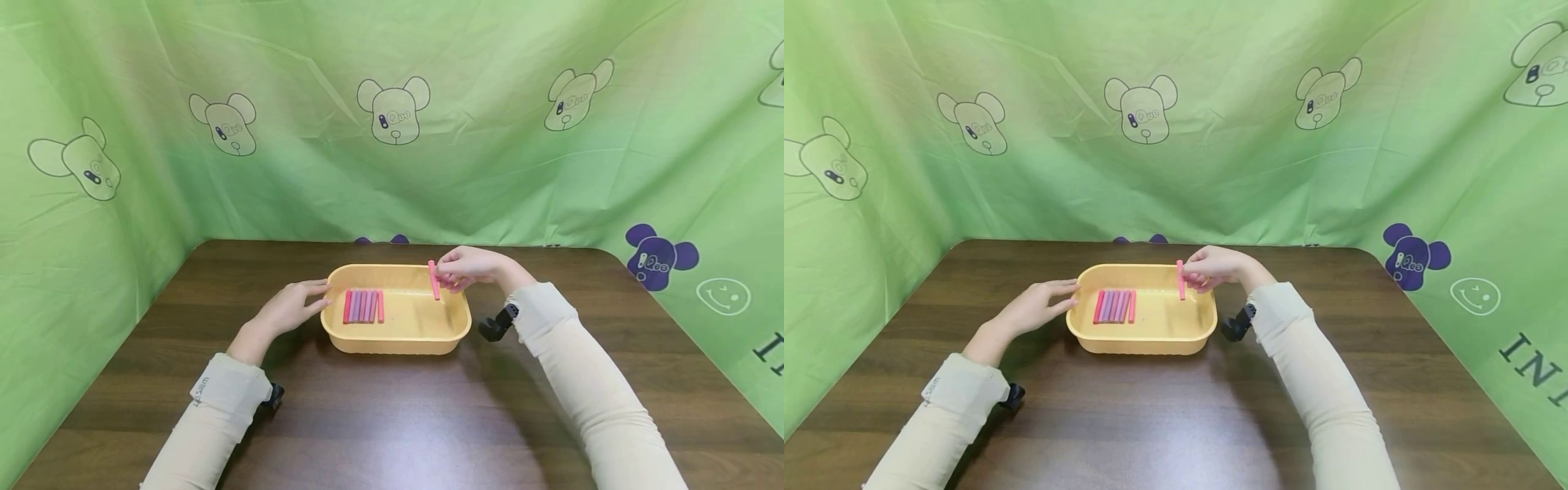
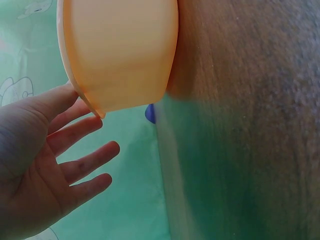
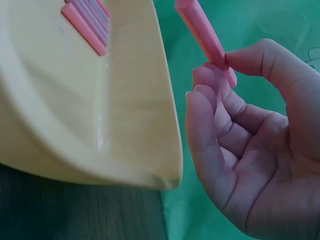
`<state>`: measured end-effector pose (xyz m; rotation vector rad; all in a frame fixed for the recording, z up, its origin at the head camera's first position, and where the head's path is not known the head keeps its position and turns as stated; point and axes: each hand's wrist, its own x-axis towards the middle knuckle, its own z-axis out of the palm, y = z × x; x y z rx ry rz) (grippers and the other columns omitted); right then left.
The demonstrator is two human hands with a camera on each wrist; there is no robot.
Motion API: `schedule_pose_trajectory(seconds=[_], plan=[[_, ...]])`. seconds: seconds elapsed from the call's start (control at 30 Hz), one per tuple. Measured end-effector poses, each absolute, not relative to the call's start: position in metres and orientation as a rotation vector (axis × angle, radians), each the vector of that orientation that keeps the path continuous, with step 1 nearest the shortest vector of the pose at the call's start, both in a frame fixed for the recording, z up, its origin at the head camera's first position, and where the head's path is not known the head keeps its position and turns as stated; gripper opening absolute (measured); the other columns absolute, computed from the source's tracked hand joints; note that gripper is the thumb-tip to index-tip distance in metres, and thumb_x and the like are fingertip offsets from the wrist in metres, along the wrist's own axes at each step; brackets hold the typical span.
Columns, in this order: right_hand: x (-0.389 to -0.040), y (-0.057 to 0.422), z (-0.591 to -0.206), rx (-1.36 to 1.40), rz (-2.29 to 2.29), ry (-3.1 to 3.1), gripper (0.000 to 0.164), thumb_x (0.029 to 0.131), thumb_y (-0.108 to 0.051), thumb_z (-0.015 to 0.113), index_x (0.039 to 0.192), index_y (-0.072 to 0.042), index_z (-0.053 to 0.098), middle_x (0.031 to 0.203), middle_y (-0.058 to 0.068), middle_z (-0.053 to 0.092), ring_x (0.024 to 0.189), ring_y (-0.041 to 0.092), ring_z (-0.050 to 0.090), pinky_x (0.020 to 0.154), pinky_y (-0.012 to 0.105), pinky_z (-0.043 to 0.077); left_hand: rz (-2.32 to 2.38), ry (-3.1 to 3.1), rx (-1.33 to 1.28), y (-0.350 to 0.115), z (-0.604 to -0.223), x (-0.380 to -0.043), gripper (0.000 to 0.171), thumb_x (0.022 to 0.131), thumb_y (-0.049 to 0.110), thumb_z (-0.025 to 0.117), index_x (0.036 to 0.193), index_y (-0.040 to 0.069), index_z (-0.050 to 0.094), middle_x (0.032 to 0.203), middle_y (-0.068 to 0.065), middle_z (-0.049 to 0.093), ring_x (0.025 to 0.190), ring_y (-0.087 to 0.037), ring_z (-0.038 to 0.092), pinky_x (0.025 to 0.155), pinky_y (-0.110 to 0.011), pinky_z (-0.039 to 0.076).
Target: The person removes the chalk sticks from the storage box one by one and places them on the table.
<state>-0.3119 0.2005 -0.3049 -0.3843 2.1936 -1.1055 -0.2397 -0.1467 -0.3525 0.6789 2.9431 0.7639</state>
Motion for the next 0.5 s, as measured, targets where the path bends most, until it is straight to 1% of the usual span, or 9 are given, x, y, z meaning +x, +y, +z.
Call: schedule_pose_trajectory(seconds=[0.17, 0.37, 0.5], plan=[[-0.310, 0.212, -0.308, -0.391, -1.129, 2.196, 0.012, 0.090, -0.014, 0.049, 0.082, -0.010, 0.057, 0.071, -0.005, 0.055, 0.068, 0.006, 0.054, 0.072, 0.025, 0.054, 0.765, 2.943, 0.675, -0.146, -0.353, -0.239, 0.044, 0.093, 0.022, 0.056, 0.132, 0.002, 0.052, 0.139, -0.016, 0.049, 0.131, -0.033, 0.044, 0.109, -0.048, 0.036], [-0.307, 0.226, -0.310, -0.382, -1.169, 2.195, 0.015, 0.091, -0.013, 0.049, 0.076, -0.012, 0.052, 0.077, -0.003, 0.058, 0.073, 0.006, 0.057, 0.077, 0.027, 0.056, 0.768, 2.944, 0.673, -0.146, -0.353, -0.239, 0.044, 0.094, 0.023, 0.056, 0.132, 0.002, 0.052, 0.139, -0.016, 0.049, 0.131, -0.033, 0.044, 0.109, -0.047, 0.036], [-0.305, 0.236, -0.313, -0.359, -1.175, 2.212, 0.013, 0.090, -0.014, 0.047, 0.081, -0.011, 0.055, 0.076, -0.003, 0.060, 0.073, 0.007, 0.059, 0.080, 0.030, 0.057, 0.769, 2.941, 0.674, -0.145, -0.352, -0.238, 0.043, 0.094, 0.023, 0.055, 0.132, 0.002, 0.052, 0.140, -0.016, 0.049, 0.131, -0.033, 0.044, 0.109, -0.047, 0.036]])
